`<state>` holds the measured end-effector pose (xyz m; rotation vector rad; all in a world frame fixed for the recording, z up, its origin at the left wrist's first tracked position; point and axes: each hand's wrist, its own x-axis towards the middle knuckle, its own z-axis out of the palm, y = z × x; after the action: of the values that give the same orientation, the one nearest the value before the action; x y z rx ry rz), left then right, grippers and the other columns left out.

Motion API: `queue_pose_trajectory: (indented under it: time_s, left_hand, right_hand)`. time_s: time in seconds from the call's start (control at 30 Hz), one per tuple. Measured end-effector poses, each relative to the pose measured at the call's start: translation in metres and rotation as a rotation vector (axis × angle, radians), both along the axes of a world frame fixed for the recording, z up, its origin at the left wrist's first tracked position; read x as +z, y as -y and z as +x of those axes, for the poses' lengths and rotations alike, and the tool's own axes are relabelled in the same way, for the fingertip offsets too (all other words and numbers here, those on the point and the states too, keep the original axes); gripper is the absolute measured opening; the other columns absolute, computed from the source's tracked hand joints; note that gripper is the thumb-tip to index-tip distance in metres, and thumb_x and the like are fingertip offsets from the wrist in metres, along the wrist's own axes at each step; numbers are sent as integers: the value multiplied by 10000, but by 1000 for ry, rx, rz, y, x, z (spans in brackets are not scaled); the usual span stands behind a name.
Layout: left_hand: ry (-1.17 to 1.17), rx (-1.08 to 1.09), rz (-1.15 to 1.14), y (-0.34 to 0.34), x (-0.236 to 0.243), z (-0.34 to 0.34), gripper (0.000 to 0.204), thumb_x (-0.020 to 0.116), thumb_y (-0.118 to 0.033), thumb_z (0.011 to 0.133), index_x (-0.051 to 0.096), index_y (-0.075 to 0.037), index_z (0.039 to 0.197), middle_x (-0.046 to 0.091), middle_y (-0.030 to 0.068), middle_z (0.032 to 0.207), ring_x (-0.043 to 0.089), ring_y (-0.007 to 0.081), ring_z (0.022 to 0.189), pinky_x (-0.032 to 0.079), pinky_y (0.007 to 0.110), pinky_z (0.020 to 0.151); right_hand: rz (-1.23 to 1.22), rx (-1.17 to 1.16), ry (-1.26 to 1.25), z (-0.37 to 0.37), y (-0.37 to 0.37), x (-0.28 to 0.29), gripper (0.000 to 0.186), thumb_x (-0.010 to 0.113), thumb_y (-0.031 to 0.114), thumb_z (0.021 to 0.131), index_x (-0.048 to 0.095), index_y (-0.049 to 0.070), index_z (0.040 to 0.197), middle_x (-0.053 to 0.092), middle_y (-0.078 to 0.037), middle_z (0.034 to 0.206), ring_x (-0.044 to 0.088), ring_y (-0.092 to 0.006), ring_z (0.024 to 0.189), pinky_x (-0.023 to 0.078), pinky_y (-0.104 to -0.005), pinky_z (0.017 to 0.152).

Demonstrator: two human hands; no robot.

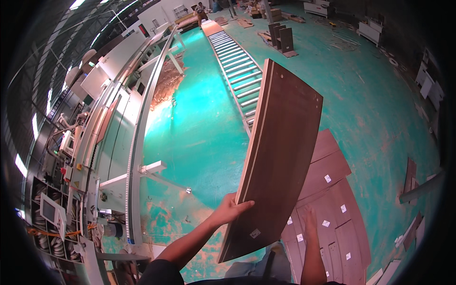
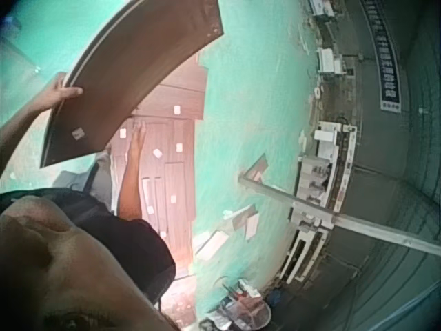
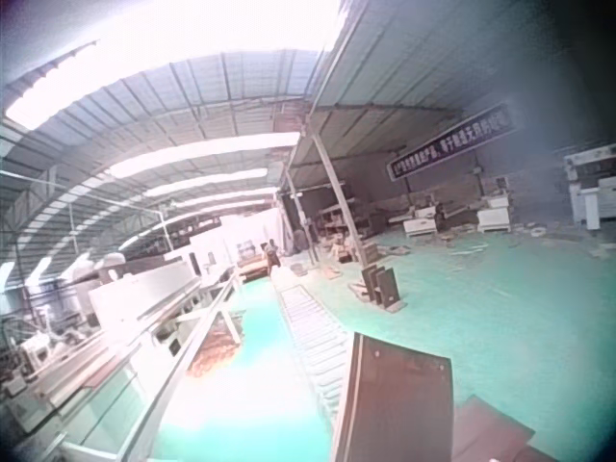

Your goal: The person selects wood panels from a stack, places them one at a time onto a large edge-banding machine, and monitors the machine as it processes the edge of each panel.

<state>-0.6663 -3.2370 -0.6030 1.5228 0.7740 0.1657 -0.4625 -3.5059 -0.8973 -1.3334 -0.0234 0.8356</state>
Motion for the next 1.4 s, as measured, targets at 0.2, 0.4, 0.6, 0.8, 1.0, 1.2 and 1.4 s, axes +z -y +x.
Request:
queue_pose_trajectory:
  time_s: [0.2,0.4,0.6,0.8,1.0,1.2,1.4]
  left_hand:
    - [-141,230,156,89,109,-260,227,769,-178,983,751,-18,1142,696,-29,825,591,32,782,477,254,665]
    - [-268,687,366,200,168,-507,345,819,-154,926,731,-7,1226,754,13,842,624,55,776,526,276,698]
    - [-295,997,193,259,209,-702,463,813,-185,942,648,13,1327,743,44,1080,663,109,964,547,292,854]
    - [-208,1203,239,263,182,-850,546,831,-292,923,646,12,1337,723,80,1143,668,138,1040,543,329,901]
    - [-647,1345,197,222,170,-960,500,811,-394,926,665,-4,1203,678,47,968,628,143,892,515,308,803]
    - [-503,1795,531,249,96,-1078,512,698,-430,1011,616,-9,1291,697,107,1060,675,240,976,532,356,908]
    - [-1052,2476,294,407,-48,-1081,805,713,-514,984,464,95,1449,501,271,1384,455,389,1370,344,457,1177]
  right_hand:
    - [499,407,-410,-123,-144,117,845,509,667,1021,383,68,1605,487,-124,1598,441,-299,1481,331,-490,1235]
    - [545,757,-943,-407,-145,157,754,585,609,1007,446,116,1560,519,-64,1568,474,-289,1456,367,-502,1216]
    - [299,1199,-977,-593,-126,199,927,662,651,934,372,75,1600,471,-114,1601,437,-336,1477,347,-543,1231]
    - [366,1330,-1034,-752,-178,237,831,505,660,1029,363,71,1598,464,-142,1596,442,-365,1464,374,-552,1205]
    - [236,1414,-1111,-885,-245,231,824,477,682,1033,388,75,1582,496,-140,1563,474,-350,1428,395,-551,1177]
    - [52,1479,-1081,-991,-309,229,833,507,725,998,458,99,1546,512,-121,1555,482,-343,1416,386,-552,1180]
    - [28,1457,-1083,-1090,-371,216,808,531,722,992,473,133,1542,525,-103,1547,479,-340,1418,390,-553,1172]
